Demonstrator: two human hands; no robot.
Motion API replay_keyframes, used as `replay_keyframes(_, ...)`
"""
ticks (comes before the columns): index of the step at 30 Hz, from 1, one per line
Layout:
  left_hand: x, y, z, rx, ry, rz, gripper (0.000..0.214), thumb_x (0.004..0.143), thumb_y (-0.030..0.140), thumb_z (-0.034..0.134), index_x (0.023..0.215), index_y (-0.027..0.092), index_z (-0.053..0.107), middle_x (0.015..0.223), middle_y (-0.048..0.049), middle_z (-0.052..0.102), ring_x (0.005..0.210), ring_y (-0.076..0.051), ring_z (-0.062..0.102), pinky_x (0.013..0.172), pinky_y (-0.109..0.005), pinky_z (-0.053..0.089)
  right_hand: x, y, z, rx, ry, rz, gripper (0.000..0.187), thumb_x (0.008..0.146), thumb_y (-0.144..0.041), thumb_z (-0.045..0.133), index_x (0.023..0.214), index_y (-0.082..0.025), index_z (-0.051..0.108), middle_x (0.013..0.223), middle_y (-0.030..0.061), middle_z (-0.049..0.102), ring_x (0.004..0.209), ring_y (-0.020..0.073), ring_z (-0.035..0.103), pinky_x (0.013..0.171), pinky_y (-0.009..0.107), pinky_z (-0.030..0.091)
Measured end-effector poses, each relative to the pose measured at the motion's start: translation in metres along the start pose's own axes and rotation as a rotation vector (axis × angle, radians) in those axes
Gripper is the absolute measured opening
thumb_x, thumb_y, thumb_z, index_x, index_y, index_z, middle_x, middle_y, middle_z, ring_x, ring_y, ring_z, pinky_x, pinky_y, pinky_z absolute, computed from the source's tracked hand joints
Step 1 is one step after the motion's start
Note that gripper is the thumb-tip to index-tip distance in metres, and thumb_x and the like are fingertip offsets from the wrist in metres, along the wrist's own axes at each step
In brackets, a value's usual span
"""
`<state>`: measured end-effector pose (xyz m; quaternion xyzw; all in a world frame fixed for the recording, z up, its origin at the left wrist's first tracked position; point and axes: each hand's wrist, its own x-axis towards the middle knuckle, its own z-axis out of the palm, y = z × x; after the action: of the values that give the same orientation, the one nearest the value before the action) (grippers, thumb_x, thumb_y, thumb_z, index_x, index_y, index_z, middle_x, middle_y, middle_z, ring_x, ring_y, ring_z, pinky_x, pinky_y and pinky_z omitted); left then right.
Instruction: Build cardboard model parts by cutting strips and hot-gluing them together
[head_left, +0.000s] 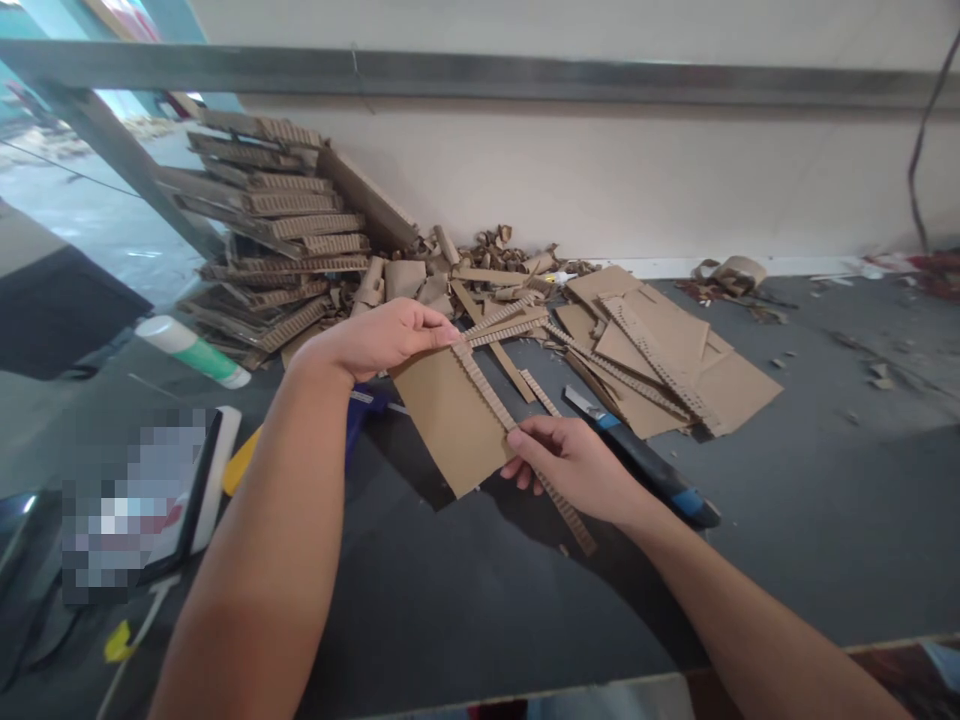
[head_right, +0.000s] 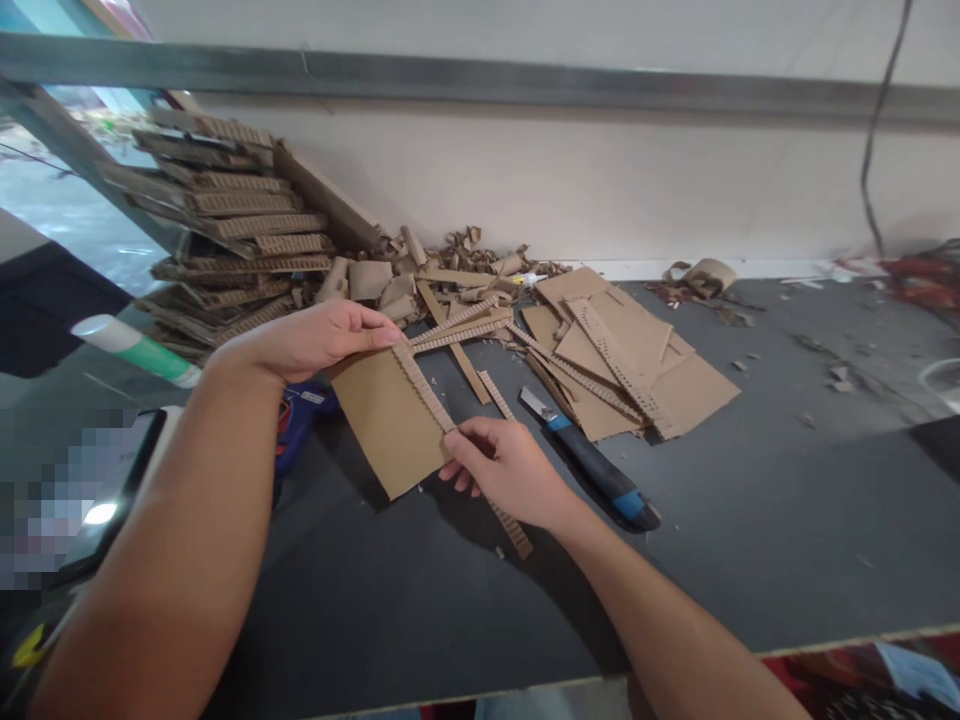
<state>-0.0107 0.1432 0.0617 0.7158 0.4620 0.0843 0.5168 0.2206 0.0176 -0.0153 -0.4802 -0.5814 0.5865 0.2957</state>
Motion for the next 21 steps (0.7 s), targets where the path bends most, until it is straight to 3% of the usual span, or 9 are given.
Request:
replay_keyframes(5,-0.003,-0.005,-0.005,-0.036,0.036,0.011,0.035,0.094,0.045,0.057,0.098,0.011,0.066,0.098,-0.0072,0.073,0.085,-0.018,0.067,0.074,-0.029,0.054,0.000,0.001,0.000,0.138,-0.003,0.031,0.040,0.091,-0.055,0.060,0.085,-0.016,0.064,0.078,0.0056,0.072,0.056,0.0102,0.064,0.049,0.021,0.051)
replay_keyframes(8,-0.007,-0.008,-0.011,-0.041,0.113,0.033,0.037,0.097,0.045,0.054,0.106,0.011,0.065,0.103,-0.0079,0.073,0.086,-0.018,0.068,0.077,-0.031,0.054,0.000,0.001,0.001,0.164,0.027,0.018,0.040,0.089,-0.055,0.062,0.084,-0.015,0.065,0.081,0.0068,0.072,0.056,0.0100,0.063,0.047,0.021,0.052)
replay_keyframes(13,-0.012,-0.010,-0.016,-0.105,0.288,0.153,0.048,0.083,0.058,0.067,0.102,0.014,0.071,0.096,-0.0094,0.074,0.079,-0.018,0.069,0.067,-0.027,0.055,0.000,0.002,0.001,0.175,0.141,-0.076,0.033,0.089,-0.050,0.064,0.092,-0.017,0.066,0.086,0.0053,0.072,0.052,0.0086,0.060,0.043,0.020,0.048)
replay_keyframes(16,-0.013,-0.010,-0.016,-0.095,0.322,0.197,0.049,0.079,0.061,0.070,0.097,0.015,0.073,0.090,-0.0079,0.074,0.075,-0.017,0.067,0.063,-0.024,0.052,-0.001,0.002,0.002,0.120,0.172,-0.115,0.028,0.090,-0.047,0.062,0.092,-0.018,0.065,0.083,0.0042,0.071,0.051,0.0089,0.058,0.043,0.021,0.046)
replay_keyframes(21,-0.017,-0.008,-0.020,0.152,0.373,0.267,0.046,0.088,0.059,0.061,0.098,0.016,0.073,0.091,-0.0046,0.071,0.078,-0.013,0.061,0.064,-0.019,0.045,-0.004,0.001,0.004,-0.174,0.310,-0.270,0.018,0.094,-0.036,0.057,0.090,-0.020,0.063,0.067,-0.0011,0.062,0.050,0.0088,0.050,0.048,0.022,0.041)
